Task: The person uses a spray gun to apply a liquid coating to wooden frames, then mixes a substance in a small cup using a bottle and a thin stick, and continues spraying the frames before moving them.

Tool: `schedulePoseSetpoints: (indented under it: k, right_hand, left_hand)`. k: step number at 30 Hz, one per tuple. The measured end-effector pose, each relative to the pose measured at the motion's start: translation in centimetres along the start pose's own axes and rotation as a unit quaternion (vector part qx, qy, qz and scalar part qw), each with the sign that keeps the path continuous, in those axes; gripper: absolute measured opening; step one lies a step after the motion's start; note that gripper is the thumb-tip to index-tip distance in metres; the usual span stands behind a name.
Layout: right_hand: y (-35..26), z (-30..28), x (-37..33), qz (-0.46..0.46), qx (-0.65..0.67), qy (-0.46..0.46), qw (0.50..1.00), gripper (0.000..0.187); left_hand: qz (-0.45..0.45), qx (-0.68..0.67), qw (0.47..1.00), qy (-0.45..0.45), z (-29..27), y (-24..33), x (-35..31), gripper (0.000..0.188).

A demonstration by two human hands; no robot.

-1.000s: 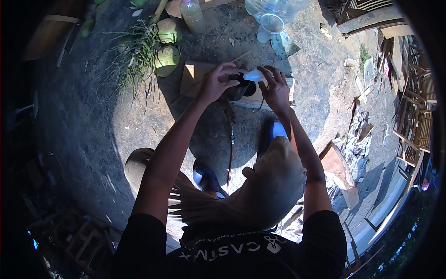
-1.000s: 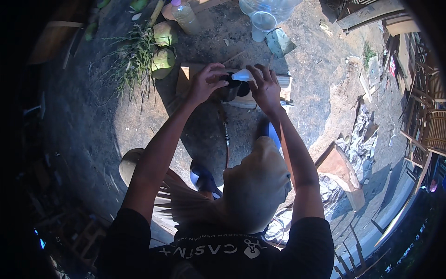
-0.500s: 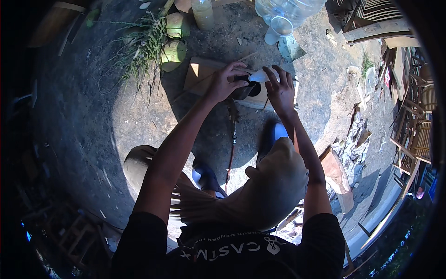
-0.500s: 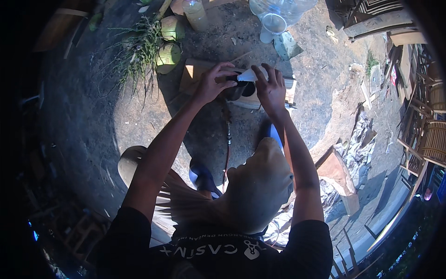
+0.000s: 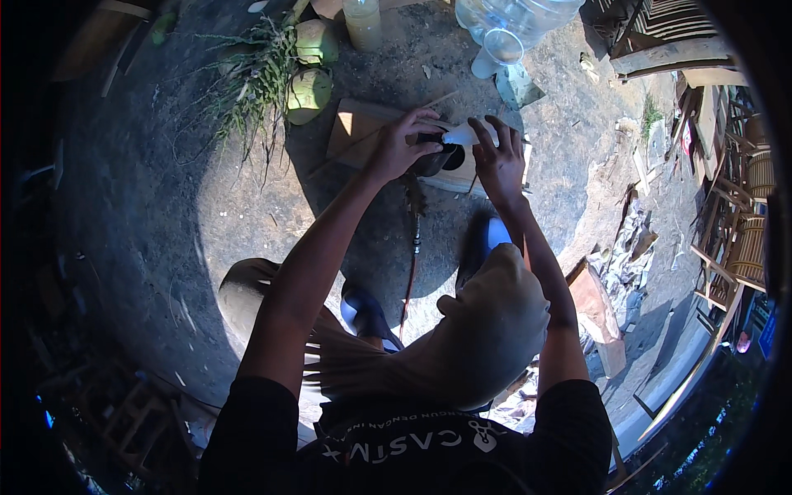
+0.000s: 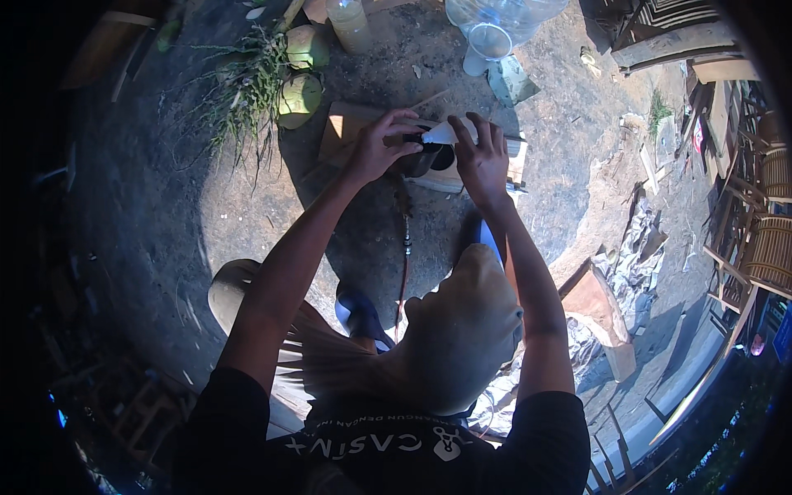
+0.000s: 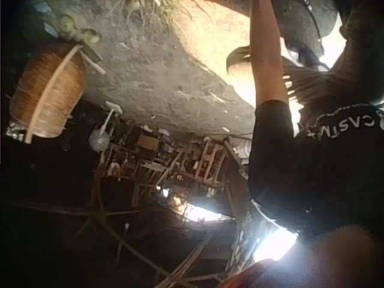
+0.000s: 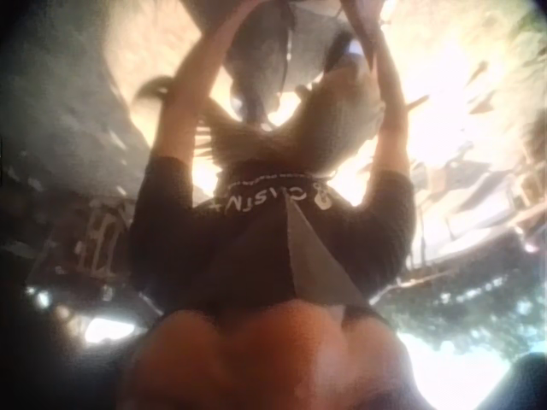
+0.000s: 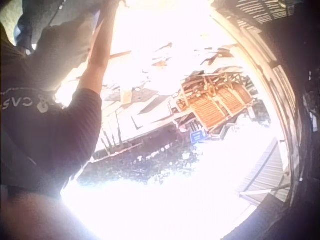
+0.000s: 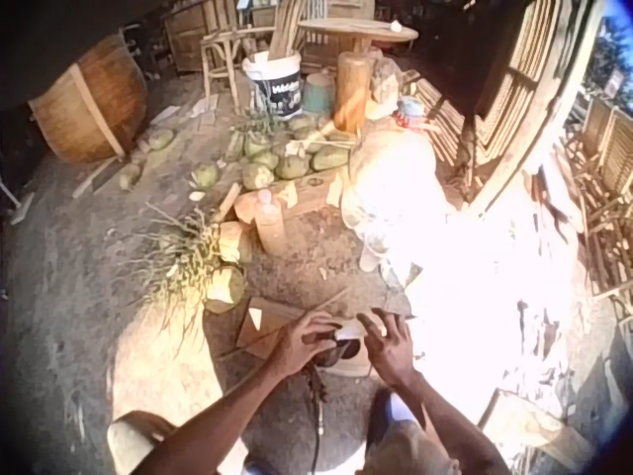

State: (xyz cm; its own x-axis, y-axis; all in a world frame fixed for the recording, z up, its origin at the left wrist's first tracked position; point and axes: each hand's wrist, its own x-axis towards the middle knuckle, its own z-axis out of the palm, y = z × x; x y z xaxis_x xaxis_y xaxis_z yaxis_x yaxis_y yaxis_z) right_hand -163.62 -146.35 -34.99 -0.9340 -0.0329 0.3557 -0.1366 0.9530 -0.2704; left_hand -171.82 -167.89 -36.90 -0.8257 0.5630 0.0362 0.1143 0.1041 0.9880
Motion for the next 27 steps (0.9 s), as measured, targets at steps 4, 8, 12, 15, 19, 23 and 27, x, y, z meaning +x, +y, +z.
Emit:
schedulePoseSetpoints:
  k: [4,8,12,15,19,23,27]
  right_hand:
    - [0.0,0.3,0.0,0.022,0.028,0.002,0.999,0.055]
    - [0.1,0.7,-0.2,0.077,0.109,-0.016,0.991,0.052]
    - [0.9,1.3,-0.7,0.102,0.144,-0.015,0.984,0.051]
    - [1.3,1.5,-1.3,0.110,0.148,-0.012,0.983,0.050]
    - [1.4,1.8,-1.5,0.115,0.146,-0.008,0.983,0.048]
    - [1.6,2.0,-1.5,0.115,0.150,-0.004,0.982,0.047]
    - [1.9,2.4,-1.7,0.120,0.167,-0.010,0.979,0.046]
  left_hand:
    - [0.008,0.010,1.000,0.004,0.0,-0.4,0.1,0.057]
    - [0.020,0.124,0.992,-0.028,-0.9,-0.2,0.6,0.058]
    - [0.155,0.329,0.930,-0.051,-1.2,0.4,1.4,0.059]
    - [0.138,0.370,0.914,-0.096,-0.9,0.8,1.8,0.059]
    - [0.191,0.430,0.876,-0.104,-0.5,0.7,2.6,0.061]
    - [0.217,0.461,0.855,-0.099,-0.4,0.7,2.7,0.061]
    - [0.129,0.370,0.914,-0.103,-0.4,2.4,2.8,0.056]
